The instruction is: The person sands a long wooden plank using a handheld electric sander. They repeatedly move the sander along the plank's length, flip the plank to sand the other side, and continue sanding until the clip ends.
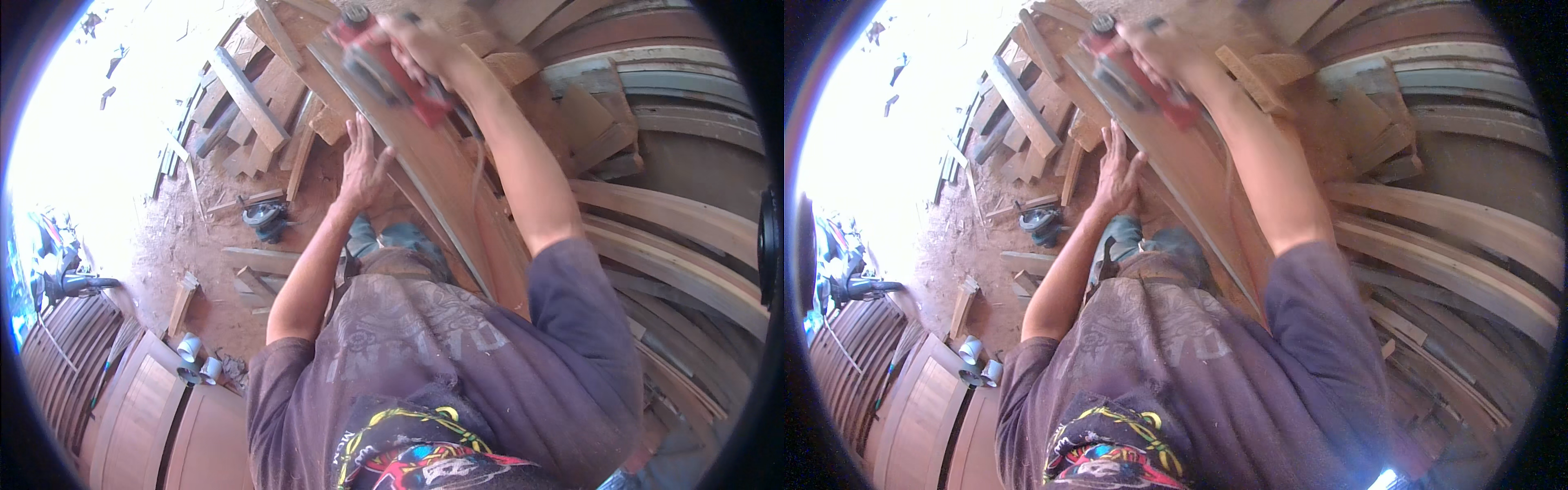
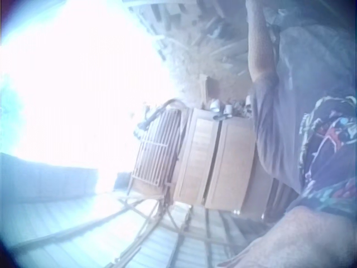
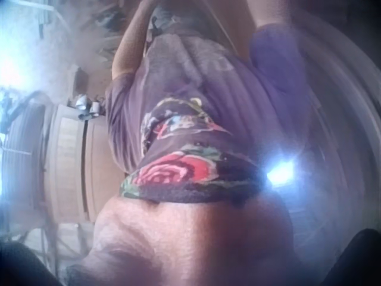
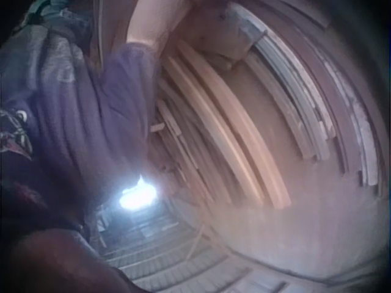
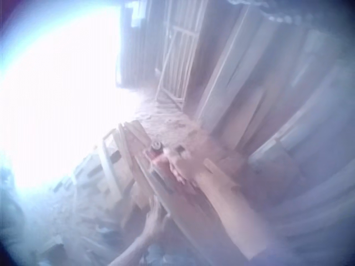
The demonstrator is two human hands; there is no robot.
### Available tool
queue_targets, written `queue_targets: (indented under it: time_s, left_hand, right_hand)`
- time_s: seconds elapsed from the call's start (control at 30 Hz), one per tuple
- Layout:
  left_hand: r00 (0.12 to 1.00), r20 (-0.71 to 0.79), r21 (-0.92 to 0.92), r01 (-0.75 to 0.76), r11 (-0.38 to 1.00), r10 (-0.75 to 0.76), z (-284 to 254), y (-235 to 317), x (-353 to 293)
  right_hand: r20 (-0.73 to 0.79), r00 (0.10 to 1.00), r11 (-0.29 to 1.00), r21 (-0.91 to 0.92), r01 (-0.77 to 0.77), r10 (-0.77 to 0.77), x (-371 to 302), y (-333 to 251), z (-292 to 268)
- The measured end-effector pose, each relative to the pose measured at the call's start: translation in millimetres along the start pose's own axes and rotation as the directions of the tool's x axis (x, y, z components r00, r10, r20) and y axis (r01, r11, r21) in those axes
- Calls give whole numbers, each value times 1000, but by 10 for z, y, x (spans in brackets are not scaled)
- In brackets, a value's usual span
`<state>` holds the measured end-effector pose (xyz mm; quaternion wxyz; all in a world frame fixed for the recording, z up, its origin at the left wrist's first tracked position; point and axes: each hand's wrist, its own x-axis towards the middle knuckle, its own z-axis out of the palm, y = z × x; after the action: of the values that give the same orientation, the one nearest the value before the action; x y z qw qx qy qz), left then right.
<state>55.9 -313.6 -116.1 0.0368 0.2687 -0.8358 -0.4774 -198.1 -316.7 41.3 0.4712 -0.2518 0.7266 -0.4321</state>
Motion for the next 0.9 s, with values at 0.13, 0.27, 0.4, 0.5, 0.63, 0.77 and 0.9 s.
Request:
queue_targets:
  time_s: [0.13,0.27,0.4,0.5,0.63,0.77,0.9]
  left_hand:
    - [997,-80,-18,7,1000,-8,-28,-165,-62]
    - [998,-63,-40,-17,999,14,-9,-158,24]
    - [997,-71,-35,-44,998,41,-16,-221,84]
    - [997,-64,-46,-45,998,42,-14,-262,87]
    - [999,-34,-52,-20,998,18,-40,-218,63]
    - [999,-37,-37,-3,999,2,19,-233,29]
    - [998,13,-20,64,998,-64,27,-115,-32]
  right_hand:
    - [-31,999,998,-46,-42,41,-1749,734,-118]
    - [-230,946,973,17,-232,230,-3605,1520,-240]
    - [-264,900,938,104,-330,346,-4324,1904,-227]
    - [-255,904,936,167,-310,345,-4067,1794,-190]
    - [-228,936,962,102,-252,269,-3226,1392,-139]
    - [-160,959,971,92,-220,232,-2120,995,-80]
    - [-113,980,985,67,-157,164,-799,395,33]
